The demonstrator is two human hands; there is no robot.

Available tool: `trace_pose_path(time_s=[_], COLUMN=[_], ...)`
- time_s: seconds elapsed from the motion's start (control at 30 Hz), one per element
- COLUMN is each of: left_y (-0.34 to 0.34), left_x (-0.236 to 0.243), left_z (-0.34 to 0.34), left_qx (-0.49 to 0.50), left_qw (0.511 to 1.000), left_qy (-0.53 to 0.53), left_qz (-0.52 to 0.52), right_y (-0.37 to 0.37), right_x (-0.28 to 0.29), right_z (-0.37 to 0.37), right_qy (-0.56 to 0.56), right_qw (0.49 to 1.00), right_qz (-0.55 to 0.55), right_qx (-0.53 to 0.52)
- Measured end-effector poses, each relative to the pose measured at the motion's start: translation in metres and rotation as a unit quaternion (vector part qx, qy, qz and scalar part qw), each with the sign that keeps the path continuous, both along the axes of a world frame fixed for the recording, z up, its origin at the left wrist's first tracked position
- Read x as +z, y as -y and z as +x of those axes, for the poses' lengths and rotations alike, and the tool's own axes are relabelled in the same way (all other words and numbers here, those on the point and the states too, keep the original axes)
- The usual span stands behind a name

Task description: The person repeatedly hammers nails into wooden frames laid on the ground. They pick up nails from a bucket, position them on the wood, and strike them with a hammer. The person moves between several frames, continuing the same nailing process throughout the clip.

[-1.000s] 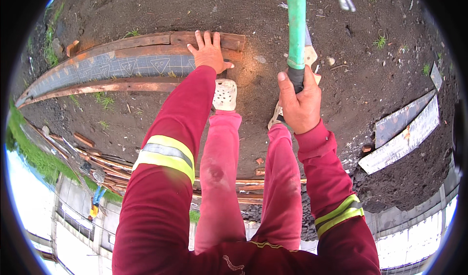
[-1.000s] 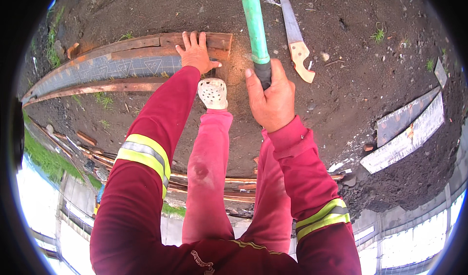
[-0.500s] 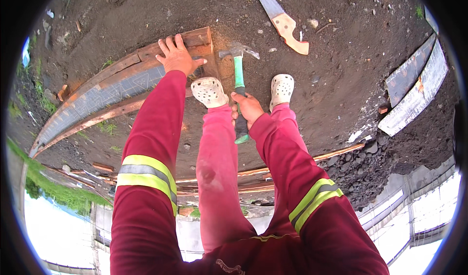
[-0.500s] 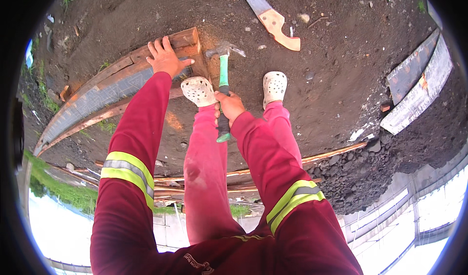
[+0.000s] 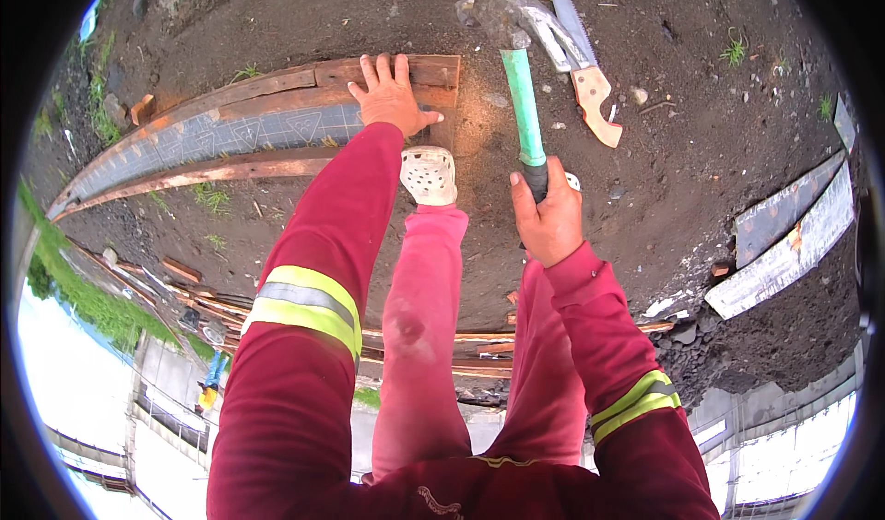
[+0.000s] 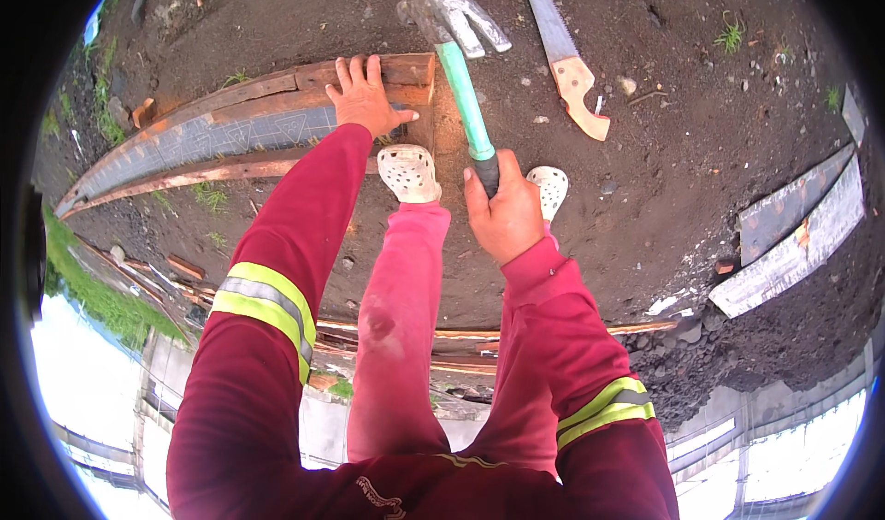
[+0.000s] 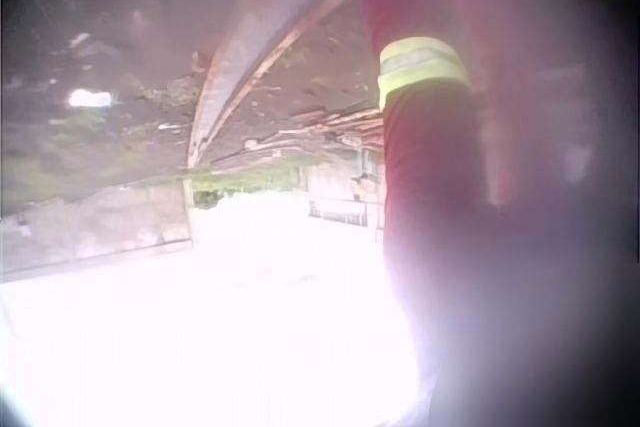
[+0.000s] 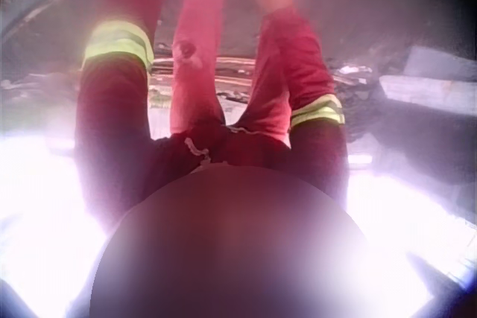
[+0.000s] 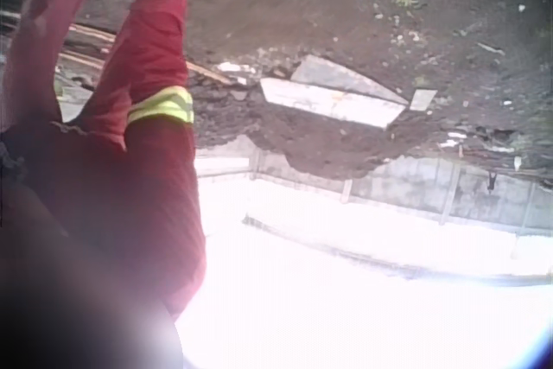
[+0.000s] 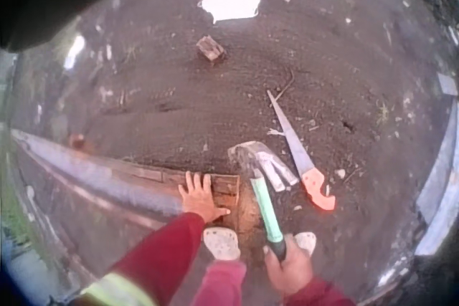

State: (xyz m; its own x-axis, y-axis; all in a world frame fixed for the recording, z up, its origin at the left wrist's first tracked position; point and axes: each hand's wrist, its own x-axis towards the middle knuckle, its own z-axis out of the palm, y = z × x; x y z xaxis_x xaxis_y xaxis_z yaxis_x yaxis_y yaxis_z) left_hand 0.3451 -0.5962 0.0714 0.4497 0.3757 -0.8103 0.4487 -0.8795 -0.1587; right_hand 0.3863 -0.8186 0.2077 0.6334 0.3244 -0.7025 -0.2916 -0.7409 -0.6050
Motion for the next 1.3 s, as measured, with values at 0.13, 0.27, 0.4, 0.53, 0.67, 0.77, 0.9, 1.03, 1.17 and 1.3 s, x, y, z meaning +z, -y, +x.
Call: trace_pose_path(time_s=[0.13,0.27,0.4,0.53,0.67,0.77,0.9,1.03,1.17,1.3], left_y=[-0.004,-0.007,-0.005,-0.007,-0.011,-0.01,-0.006,-0.007,-0.011,-0.007], left_x=[0.003,0.001,-0.003,-0.001,0.005,0.004,-0.002,0.0,0.007,0.003], left_z=[0.003,0.002,-0.007,-0.006,0.001,-0.001,-0.009,-0.006,0.002,-0.005], left_qx=[0.017,0.023,0.026,0.026,0.024,0.018,0.024,0.03,0.02,0.014], left_qw=[1.0,0.999,0.999,0.999,0.999,0.999,0.998,0.998,0.999,0.999], left_qy=[-0.002,0.011,0.044,0.037,0.01,0.004,0.05,0.034,0.02,0.021], left_qz=[-0.014,-0.023,-0.019,-0.028,-0.045,-0.042,-0.025,-0.032,-0.033,-0.03], right_y=[-0.024,-0.054,-0.068,-0.062,-0.06,-0.081,-0.109,-0.078,-0.031,-0.066], right_x=[-0.005,0.011,0.028,0.01,0.001,0.023,0.044,0.008,-0.022,0.032], right_z=[0.015,0.048,0.069,0.043,0.032,0.062,0.098,0.048,0.027,0.1], right_qy=[0.002,0.064,0.127,0.084,0.052,0.108,0.14,0.075,0.086,0.099], right_qw=[0.984,0.981,0.983,0.993,0.968,0.987,0.96,0.994,0.981,0.982], right_qz=[-0.086,-0.079,0.112,0.057,-0.126,0.036,0.236,0.057,-0.099,0.14], right_qx=[0.155,0.167,0.066,0.06,0.21,0.11,-0.062,-0.058,0.146,-0.082])
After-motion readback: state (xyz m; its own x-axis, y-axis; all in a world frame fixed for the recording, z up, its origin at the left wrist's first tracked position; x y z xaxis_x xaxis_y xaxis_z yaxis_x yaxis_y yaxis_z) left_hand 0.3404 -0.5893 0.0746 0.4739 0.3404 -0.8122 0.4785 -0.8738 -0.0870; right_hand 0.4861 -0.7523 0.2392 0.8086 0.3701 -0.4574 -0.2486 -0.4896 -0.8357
